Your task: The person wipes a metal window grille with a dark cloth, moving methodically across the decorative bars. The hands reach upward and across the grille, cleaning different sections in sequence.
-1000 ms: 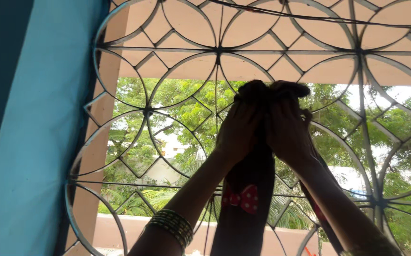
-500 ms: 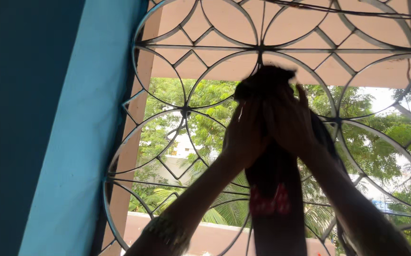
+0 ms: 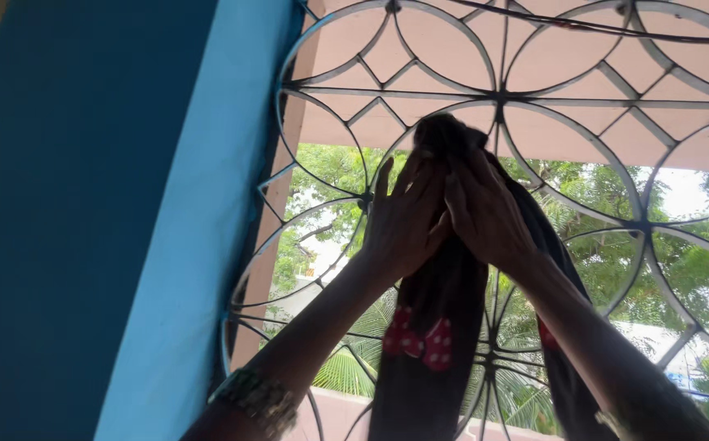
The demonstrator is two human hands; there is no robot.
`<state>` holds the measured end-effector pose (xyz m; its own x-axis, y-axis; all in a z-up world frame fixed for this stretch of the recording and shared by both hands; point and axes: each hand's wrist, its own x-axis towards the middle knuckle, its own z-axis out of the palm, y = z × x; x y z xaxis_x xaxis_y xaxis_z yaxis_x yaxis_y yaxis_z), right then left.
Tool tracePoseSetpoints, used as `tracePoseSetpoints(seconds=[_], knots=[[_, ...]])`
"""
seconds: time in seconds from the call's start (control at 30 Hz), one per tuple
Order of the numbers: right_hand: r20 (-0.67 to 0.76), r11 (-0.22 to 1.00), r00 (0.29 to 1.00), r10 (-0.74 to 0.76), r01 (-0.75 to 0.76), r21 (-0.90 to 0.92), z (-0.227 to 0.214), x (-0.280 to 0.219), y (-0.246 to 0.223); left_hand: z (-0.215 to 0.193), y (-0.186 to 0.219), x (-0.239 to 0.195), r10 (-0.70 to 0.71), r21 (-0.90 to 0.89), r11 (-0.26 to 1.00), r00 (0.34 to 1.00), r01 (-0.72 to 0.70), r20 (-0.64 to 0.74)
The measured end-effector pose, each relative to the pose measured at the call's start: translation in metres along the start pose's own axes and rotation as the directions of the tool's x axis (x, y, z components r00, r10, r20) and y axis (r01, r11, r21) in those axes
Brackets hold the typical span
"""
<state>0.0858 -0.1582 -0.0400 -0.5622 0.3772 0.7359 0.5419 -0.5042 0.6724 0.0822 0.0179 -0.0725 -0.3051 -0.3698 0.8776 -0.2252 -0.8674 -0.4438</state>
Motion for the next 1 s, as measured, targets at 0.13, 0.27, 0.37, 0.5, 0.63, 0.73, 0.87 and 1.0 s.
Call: tracePoseSetpoints(seconds=[0.13, 0.27, 0.37, 0.5, 0.63, 0.73, 0.87, 1.0], knots=[[-0.051, 0.990, 0.992, -0.115, 0.119, 0.079, 0.035, 0.045, 0.029, 0.011, -0.014, 0.029, -0.074, 0.107, 0.991, 0.996, 0.078, -0.044], [-0.047, 0.993, 0.997, 0.061, -0.066, -0.097, 0.057, 0.053, 0.026, 0.002, -0.027, 0.021, -0.009, 0.127, 0.992, 0.993, 0.024, -0.116], [-0.038, 0.897, 0.975, -0.219, 0.186, -0.400, 0.059, 0.028, -0.017, -0.025, -0.032, -0.004, -0.075, 0.157, 0.986, 0.990, 0.057, 0.116], [-0.143, 0.982, 0.987, 0.078, -0.051, 0.183, 0.055, 0.002, -0.087, -0.059, -0.040, -0.040, -0.042, 0.127, 0.991, 0.999, 0.040, 0.014], [0.127, 0.888, 0.988, 0.084, -0.132, 0.440, 0.055, 0.027, -0.104, -0.065, -0.064, -0.037, -0.112, 0.124, 0.983, 0.980, 0.133, -0.162], [0.029, 0.991, 0.997, -0.076, 0.072, 0.115, 0.082, 0.069, -0.091, -0.062, -0.090, -0.028, -0.155, 0.125, 0.974, 0.961, 0.187, -0.231], [0.056, 0.993, 0.998, -0.030, 0.037, -0.116, 0.112, 0.102, -0.065, -0.054, -0.118, -0.012, -0.081, 0.204, 0.969, 0.961, 0.138, -0.266], [0.286, 0.904, 0.955, 0.076, 0.055, -0.423, 0.115, 0.087, -0.080, -0.058, -0.123, -0.018, -0.111, 0.148, 0.981, 0.986, 0.129, -0.121]])
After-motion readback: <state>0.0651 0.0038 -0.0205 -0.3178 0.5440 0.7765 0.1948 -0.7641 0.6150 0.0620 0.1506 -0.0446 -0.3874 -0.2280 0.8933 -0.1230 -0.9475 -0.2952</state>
